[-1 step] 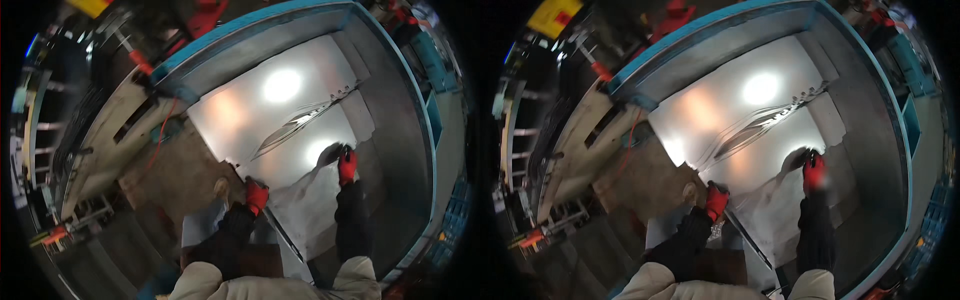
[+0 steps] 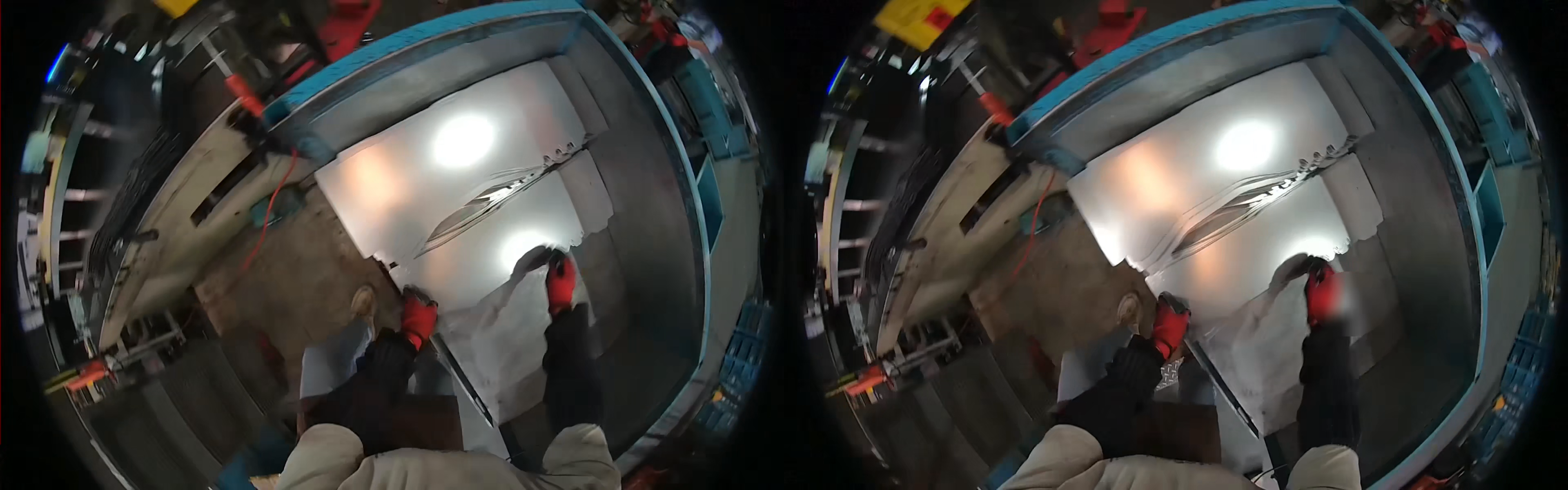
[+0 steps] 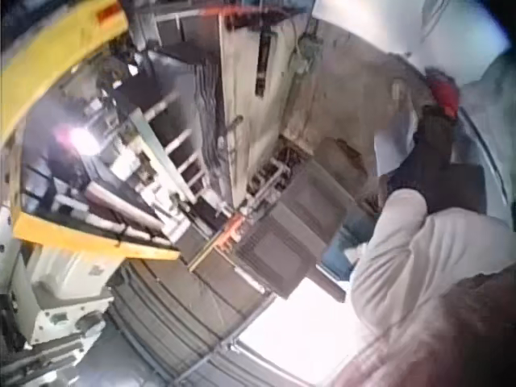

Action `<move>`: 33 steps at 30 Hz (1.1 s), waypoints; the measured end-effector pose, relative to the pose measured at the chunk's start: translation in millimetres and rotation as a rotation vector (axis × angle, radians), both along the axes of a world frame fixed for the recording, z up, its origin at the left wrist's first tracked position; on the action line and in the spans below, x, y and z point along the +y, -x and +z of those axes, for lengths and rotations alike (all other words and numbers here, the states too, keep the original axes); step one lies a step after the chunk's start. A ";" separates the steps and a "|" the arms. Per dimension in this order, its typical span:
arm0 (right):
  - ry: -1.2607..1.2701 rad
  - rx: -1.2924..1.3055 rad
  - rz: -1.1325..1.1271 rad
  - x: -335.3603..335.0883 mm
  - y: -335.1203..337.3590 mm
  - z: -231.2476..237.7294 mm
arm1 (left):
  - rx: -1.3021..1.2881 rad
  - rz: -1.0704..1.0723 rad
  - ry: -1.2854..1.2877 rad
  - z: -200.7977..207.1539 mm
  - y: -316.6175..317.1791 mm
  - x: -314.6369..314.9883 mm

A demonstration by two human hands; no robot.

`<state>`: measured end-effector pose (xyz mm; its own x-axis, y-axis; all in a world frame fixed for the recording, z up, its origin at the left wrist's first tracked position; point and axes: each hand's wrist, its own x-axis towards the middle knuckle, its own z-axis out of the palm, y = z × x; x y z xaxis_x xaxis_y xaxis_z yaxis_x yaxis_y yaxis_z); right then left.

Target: Using a large industrial press to stamp metal sheets and stacking the finished parts into a bin.

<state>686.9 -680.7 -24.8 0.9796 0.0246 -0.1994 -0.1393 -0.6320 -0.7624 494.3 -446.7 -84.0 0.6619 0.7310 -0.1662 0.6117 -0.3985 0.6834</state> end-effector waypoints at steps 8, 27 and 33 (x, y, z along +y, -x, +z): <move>0.090 0.820 0.830 17.6 210.9 -10.4 | 0.041 -0.081 1.028 97.4 104.1 91.9; 0.386 0.380 1.404 318.6 204.4 146.2 | -0.635 0.738 0.956 300.6 360.4 270.7; 0.102 0.600 1.327 362.5 207.9 145.7 | -0.779 0.839 1.020 319.7 389.7 291.2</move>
